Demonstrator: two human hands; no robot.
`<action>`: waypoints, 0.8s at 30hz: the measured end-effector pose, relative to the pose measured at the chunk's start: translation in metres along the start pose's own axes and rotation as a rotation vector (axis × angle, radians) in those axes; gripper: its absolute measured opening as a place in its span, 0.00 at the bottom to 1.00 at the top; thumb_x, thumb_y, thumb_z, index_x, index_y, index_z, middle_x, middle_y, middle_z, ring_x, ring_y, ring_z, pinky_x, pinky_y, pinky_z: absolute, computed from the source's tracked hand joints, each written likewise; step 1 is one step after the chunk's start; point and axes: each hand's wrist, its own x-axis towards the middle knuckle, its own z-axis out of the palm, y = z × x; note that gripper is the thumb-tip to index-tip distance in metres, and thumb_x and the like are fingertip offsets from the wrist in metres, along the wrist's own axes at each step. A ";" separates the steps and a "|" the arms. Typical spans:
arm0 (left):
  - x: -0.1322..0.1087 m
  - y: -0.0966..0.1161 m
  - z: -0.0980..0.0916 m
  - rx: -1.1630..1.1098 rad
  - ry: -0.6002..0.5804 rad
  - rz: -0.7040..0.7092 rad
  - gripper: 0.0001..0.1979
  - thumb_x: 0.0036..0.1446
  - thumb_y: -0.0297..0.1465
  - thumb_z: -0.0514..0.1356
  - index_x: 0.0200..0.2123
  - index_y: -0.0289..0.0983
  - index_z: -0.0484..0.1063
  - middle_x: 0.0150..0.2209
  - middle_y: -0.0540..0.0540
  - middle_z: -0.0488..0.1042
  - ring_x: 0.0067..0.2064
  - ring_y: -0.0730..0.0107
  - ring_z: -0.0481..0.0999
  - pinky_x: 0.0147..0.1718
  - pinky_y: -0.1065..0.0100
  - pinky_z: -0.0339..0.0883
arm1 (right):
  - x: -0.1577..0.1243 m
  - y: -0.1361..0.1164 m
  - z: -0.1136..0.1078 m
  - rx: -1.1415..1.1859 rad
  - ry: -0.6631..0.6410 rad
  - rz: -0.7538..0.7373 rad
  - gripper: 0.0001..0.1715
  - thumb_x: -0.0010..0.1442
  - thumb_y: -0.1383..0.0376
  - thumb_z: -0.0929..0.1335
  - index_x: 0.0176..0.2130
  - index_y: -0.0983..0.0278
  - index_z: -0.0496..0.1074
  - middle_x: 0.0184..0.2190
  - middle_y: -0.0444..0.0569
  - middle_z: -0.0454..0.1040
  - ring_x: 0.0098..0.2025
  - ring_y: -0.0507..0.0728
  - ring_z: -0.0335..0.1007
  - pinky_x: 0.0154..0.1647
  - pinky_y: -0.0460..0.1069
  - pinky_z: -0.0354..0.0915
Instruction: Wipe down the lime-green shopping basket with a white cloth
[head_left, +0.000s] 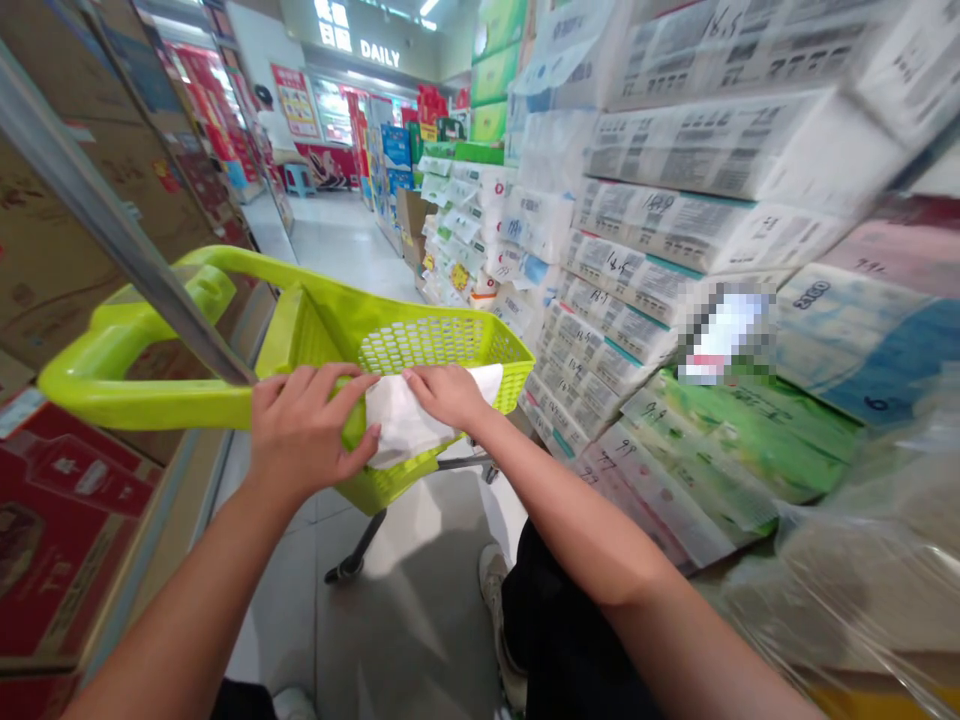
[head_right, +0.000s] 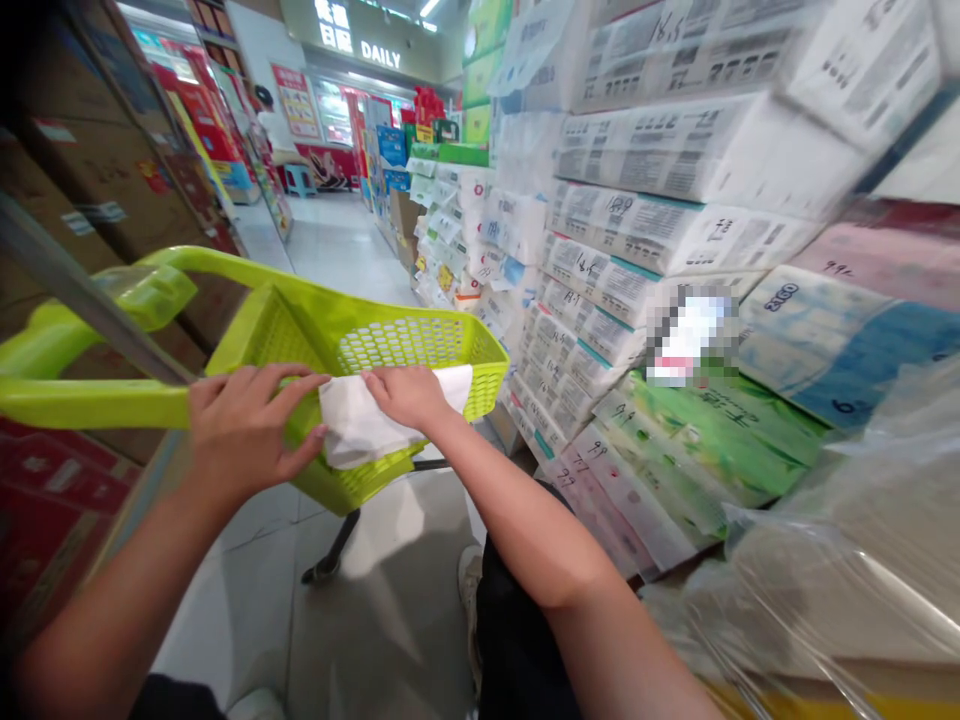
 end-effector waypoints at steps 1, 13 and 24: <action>0.000 -0.001 0.000 0.021 -0.001 0.015 0.26 0.61 0.48 0.59 0.59 0.44 0.75 0.54 0.39 0.80 0.47 0.39 0.74 0.47 0.39 0.57 | 0.001 0.007 -0.002 -0.015 -0.034 0.039 0.41 0.80 0.45 0.49 0.50 0.57 0.83 0.47 0.52 0.86 0.50 0.61 0.81 0.46 0.51 0.64; 0.003 -0.001 -0.004 0.090 0.050 0.035 0.27 0.65 0.47 0.55 0.59 0.37 0.73 0.52 0.39 0.81 0.46 0.47 0.75 0.47 0.46 0.55 | -0.001 0.062 -0.012 -0.139 -0.123 0.362 0.37 0.80 0.48 0.53 0.50 0.60 0.84 0.48 0.57 0.86 0.53 0.64 0.82 0.49 0.52 0.65; 0.000 -0.004 -0.010 0.051 0.048 0.056 0.28 0.66 0.46 0.54 0.60 0.35 0.72 0.51 0.38 0.80 0.48 0.47 0.77 0.48 0.47 0.56 | 0.000 0.007 -0.002 -0.006 -0.049 0.006 0.41 0.79 0.42 0.50 0.50 0.60 0.81 0.47 0.53 0.85 0.51 0.61 0.80 0.48 0.51 0.63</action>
